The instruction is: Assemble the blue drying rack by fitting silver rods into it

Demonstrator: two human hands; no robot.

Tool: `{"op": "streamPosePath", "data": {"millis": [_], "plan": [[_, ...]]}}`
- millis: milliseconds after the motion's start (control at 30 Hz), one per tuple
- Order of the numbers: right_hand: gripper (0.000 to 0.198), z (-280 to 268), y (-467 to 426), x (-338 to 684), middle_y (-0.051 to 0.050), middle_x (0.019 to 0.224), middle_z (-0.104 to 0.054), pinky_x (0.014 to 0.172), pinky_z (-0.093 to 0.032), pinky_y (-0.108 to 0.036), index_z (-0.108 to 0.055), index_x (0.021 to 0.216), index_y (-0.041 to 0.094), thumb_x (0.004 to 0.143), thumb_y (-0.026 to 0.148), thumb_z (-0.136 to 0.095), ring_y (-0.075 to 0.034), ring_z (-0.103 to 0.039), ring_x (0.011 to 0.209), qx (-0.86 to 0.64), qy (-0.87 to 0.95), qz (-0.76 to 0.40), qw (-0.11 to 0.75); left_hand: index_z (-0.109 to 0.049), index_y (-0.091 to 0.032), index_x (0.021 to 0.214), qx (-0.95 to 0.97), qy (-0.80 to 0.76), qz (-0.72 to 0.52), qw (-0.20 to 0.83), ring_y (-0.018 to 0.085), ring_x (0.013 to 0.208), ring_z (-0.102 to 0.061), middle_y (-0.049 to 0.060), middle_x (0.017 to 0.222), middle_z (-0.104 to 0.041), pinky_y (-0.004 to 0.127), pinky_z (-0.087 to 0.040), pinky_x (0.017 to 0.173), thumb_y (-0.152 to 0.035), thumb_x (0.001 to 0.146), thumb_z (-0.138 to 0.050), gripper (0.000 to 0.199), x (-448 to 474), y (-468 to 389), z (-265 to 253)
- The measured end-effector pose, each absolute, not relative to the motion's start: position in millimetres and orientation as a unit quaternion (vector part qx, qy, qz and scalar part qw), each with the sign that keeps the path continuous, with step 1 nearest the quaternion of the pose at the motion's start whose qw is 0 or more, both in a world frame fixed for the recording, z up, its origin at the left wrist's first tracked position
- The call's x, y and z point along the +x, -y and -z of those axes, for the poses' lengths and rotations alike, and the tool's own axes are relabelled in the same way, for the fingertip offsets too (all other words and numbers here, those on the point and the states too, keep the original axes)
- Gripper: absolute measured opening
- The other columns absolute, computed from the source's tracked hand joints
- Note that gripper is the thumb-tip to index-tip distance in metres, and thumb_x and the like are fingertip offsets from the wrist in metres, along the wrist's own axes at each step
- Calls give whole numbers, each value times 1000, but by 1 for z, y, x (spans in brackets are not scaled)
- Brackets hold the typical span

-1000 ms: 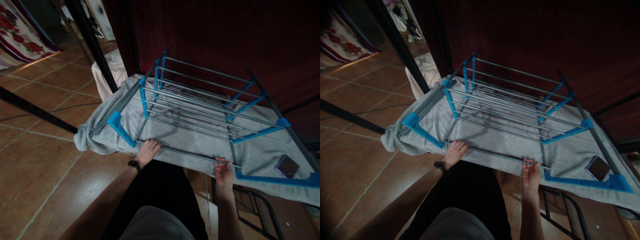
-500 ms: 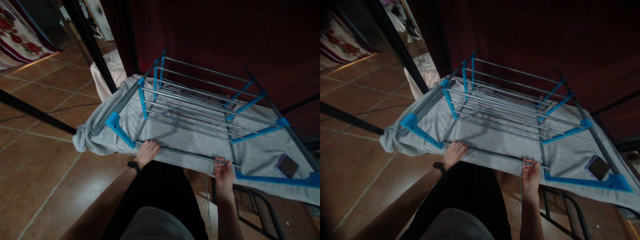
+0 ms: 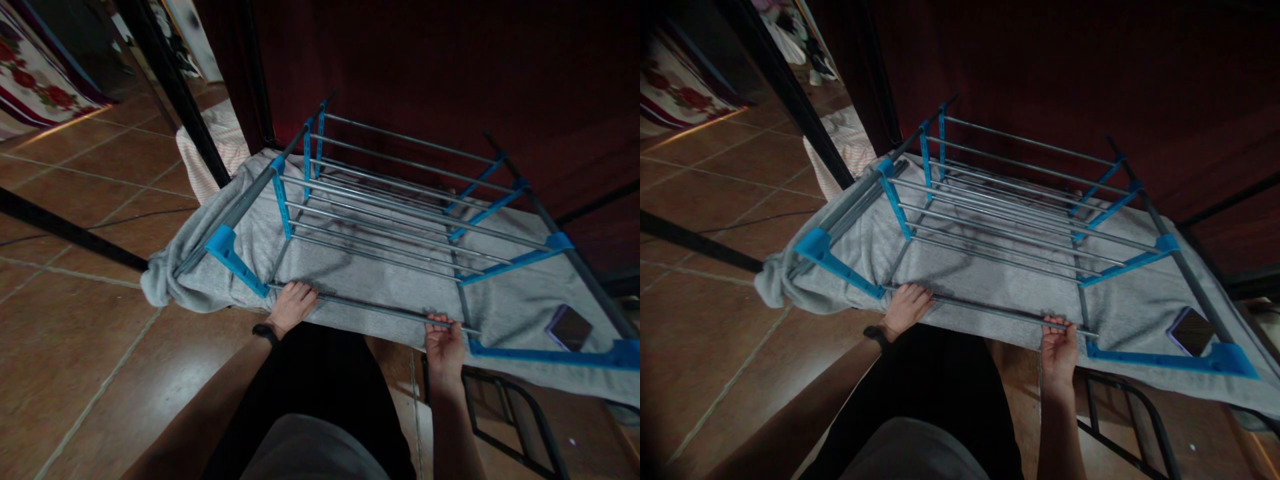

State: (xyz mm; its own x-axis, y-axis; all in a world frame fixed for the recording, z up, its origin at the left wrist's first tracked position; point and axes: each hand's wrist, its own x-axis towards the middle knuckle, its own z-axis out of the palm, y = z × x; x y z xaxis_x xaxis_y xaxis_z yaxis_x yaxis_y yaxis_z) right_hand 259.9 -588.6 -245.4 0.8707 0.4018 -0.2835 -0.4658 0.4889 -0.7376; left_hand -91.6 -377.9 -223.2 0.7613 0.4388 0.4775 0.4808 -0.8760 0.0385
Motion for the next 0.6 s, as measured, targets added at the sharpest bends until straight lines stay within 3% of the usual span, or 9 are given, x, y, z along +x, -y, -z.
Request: {"op": "streamPosePath", "data": {"millis": [333, 600], "plan": [[10, 245, 589, 259, 4, 80, -66, 100, -51, -38, -60, 81, 21, 85, 28, -65, -11, -66, 76, -451, -25, -252, 856, -64, -18, 99, -935, 253, 248, 27, 22, 85, -60, 9, 92, -69, 37, -42, 76, -32, 97, -50, 19, -92, 378, 222], [12, 234, 583, 248, 5, 80, -68, 100, -50, -34, -60, 83, 21, 77, 26, -70, -11, -67, 81, -442, -22, -263, 857, -62, -19, 97, -929, 234, 285, 34, 23, 82, -62, 6, 83, -68, 37, -42, 75, -33, 94, -56, 16, -93, 371, 224]]}}
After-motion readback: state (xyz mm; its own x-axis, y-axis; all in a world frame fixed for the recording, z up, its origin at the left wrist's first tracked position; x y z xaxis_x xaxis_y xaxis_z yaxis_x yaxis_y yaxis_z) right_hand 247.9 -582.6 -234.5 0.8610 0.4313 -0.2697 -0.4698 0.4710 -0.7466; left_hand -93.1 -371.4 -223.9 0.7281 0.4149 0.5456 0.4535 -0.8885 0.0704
